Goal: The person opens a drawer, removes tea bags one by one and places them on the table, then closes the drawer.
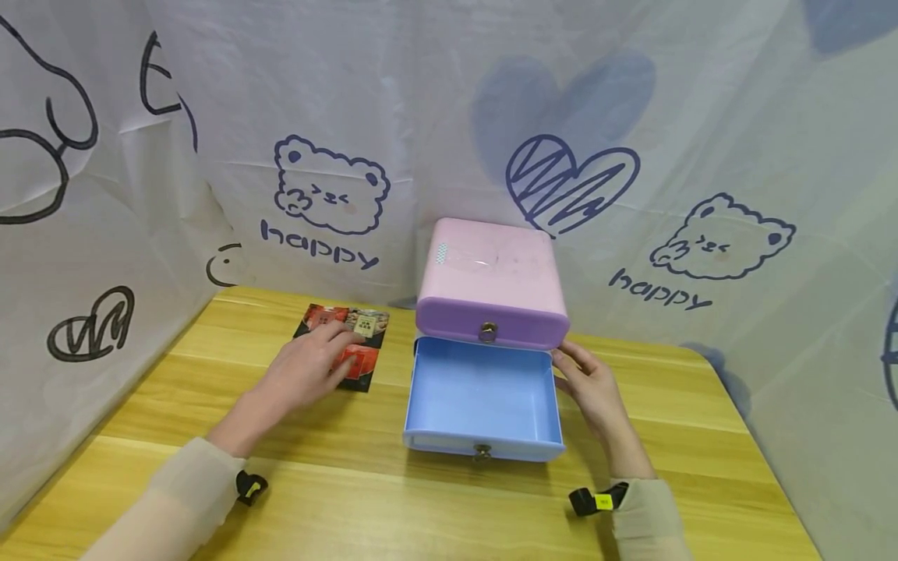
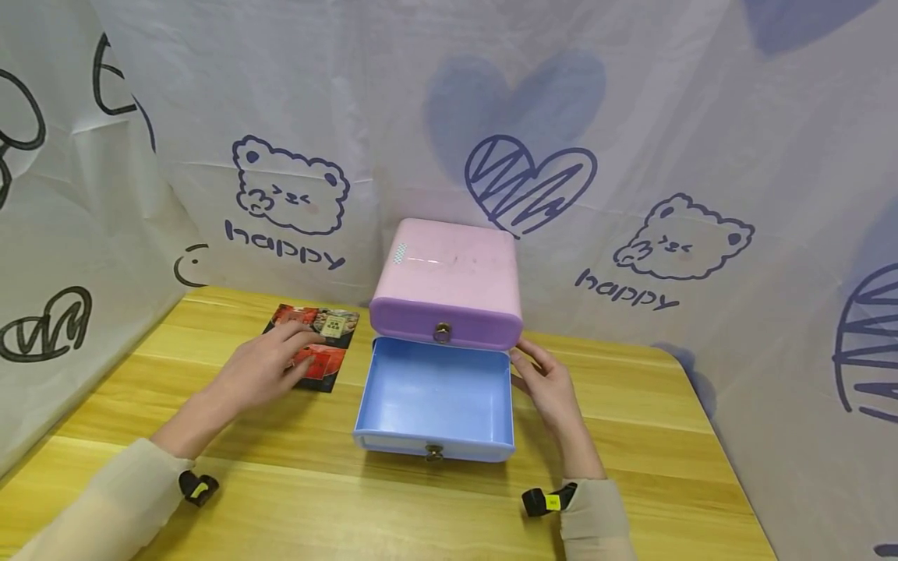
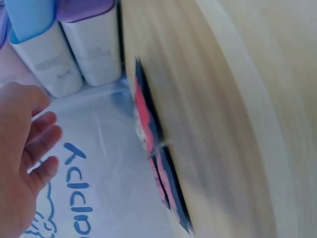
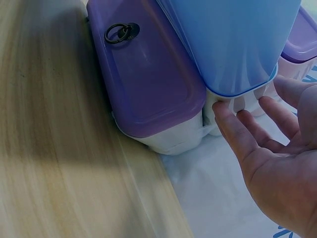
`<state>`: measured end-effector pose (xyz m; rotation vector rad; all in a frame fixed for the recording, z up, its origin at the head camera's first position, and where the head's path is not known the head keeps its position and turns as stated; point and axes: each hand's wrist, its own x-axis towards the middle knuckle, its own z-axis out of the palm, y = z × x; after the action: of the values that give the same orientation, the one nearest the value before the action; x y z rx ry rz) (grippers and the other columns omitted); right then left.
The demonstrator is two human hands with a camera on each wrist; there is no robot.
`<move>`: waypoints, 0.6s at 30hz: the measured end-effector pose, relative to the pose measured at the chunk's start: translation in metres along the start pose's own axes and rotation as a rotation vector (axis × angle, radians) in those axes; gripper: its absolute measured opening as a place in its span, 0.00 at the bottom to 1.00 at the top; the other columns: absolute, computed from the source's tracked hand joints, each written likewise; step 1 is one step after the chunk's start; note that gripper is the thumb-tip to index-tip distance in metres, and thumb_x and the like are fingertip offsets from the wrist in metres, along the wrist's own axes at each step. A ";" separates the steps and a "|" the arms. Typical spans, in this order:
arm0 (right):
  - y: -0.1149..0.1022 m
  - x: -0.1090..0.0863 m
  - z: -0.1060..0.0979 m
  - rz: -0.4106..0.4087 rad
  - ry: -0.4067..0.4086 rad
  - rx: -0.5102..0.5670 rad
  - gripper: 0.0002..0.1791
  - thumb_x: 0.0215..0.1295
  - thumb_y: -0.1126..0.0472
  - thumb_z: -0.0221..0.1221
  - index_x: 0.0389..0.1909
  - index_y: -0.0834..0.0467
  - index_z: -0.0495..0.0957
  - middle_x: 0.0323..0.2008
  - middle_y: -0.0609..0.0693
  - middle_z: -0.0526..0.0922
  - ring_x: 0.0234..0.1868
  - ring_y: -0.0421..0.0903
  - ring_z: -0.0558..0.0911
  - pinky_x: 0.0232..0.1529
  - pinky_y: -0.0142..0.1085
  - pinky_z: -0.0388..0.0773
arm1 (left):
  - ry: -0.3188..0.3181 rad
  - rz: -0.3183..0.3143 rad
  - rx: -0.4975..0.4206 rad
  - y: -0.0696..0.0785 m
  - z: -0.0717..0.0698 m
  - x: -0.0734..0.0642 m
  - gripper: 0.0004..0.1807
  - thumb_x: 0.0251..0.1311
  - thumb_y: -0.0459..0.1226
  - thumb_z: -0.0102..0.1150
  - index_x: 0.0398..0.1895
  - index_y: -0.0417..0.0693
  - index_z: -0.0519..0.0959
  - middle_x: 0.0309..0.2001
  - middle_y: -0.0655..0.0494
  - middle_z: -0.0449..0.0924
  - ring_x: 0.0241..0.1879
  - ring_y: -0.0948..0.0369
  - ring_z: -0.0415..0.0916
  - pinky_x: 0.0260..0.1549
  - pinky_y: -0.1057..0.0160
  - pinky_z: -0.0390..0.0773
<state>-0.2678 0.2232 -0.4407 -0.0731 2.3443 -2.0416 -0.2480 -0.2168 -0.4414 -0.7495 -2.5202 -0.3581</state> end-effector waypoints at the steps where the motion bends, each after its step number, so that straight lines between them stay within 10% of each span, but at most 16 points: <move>1: 0.000 0.000 0.000 -0.002 -0.001 0.001 0.30 0.79 0.54 0.56 0.75 0.64 0.67 0.73 0.58 0.69 0.63 0.47 0.76 0.57 0.35 0.82 | 0.022 0.003 -0.006 0.002 -0.001 0.000 0.18 0.58 0.32 0.73 0.53 0.44 0.84 0.47 0.50 0.81 0.43 0.52 0.81 0.37 0.52 0.86; 9: -0.001 0.000 -0.001 -0.002 -0.001 0.005 0.29 0.80 0.55 0.56 0.75 0.64 0.67 0.73 0.57 0.68 0.64 0.47 0.76 0.58 0.35 0.82 | 0.254 0.191 -0.053 0.030 -0.013 0.008 0.16 0.57 0.31 0.69 0.49 0.43 0.83 0.44 0.51 0.82 0.38 0.54 0.83 0.27 0.57 0.84; 18: -0.001 0.000 0.000 -0.005 0.004 0.008 0.30 0.79 0.54 0.57 0.74 0.64 0.68 0.73 0.58 0.69 0.62 0.45 0.77 0.57 0.35 0.83 | 0.312 0.400 -0.120 0.071 -0.018 0.020 0.12 0.60 0.31 0.62 0.48 0.42 0.83 0.44 0.51 0.82 0.38 0.56 0.83 0.32 0.59 0.85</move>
<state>-0.2673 0.2234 -0.4399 -0.0757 2.3409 -2.0546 -0.2156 -0.1565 -0.4081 -1.1233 -2.0154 -0.4476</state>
